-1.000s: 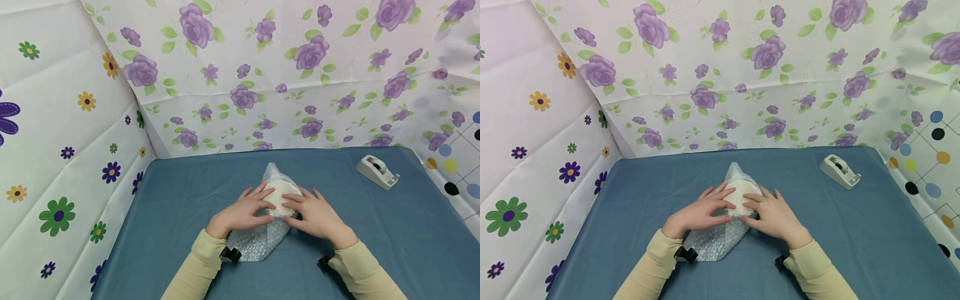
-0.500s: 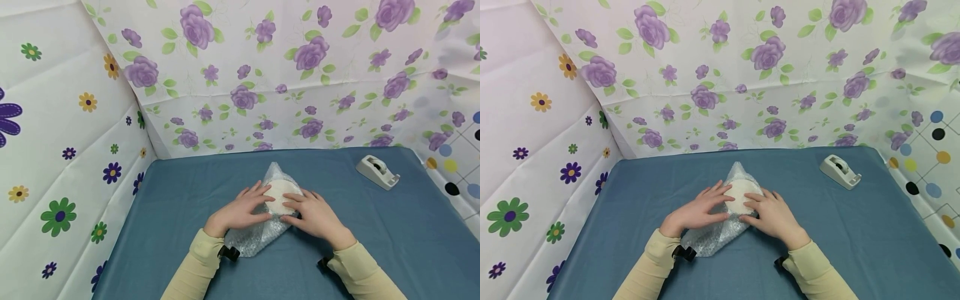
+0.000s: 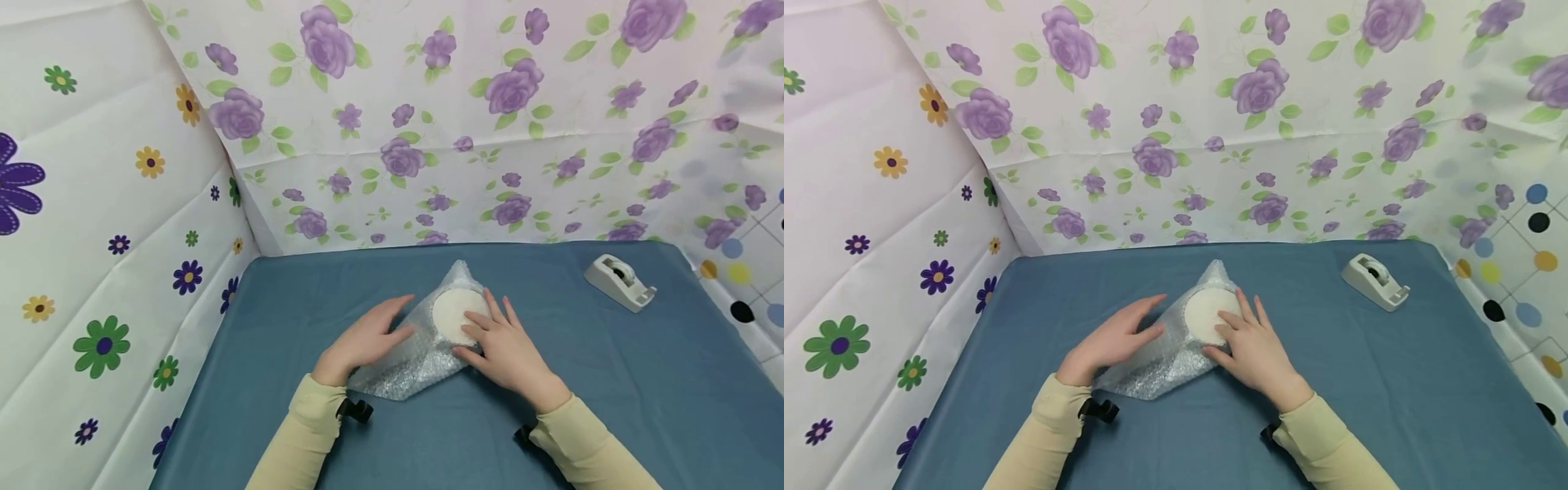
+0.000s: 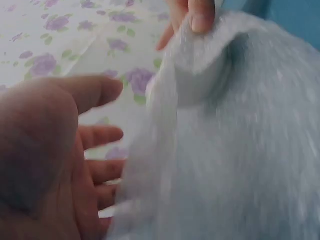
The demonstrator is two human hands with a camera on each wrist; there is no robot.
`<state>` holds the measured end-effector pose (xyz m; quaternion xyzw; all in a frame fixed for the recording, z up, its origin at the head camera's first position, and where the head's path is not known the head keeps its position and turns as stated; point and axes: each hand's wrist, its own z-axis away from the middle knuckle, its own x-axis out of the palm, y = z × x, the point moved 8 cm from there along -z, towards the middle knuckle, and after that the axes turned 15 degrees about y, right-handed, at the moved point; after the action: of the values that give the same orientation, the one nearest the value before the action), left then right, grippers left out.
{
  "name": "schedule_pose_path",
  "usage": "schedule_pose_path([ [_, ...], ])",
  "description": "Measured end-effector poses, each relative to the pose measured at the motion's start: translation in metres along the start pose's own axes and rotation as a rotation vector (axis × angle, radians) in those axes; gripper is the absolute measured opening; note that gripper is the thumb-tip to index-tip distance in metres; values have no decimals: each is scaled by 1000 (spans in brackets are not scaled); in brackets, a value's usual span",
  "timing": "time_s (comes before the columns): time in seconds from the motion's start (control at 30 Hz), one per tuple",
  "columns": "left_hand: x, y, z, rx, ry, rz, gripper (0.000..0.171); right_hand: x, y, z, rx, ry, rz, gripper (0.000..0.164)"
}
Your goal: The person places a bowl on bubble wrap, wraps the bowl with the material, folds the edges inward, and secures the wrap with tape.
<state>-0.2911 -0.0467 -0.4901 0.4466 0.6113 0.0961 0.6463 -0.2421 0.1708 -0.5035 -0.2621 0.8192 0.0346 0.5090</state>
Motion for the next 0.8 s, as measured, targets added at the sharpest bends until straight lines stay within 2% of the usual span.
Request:
schedule_pose_path([
  [0.17, -19, -24, 17, -152, 48, 9, 62, 3, -1, 1, 26, 0, -15, 51],
  [0.33, -20, -41, 36, -248, 12, 6, 59, 4, -2, 0, 23, 8, -18, 53],
  [0.5, -18, -51, 49, -281, -2, 27, 56, 6, -5, -1, 11, 2, -28, 55],
  [0.7, -16, -56, 53, -279, 8, 75, 50, 6, -6, -3, 8, -9, -16, 53],
  [0.8, -16, -61, 55, -287, 26, 69, 47, 4, -7, -4, 6, -12, -11, 51],
])
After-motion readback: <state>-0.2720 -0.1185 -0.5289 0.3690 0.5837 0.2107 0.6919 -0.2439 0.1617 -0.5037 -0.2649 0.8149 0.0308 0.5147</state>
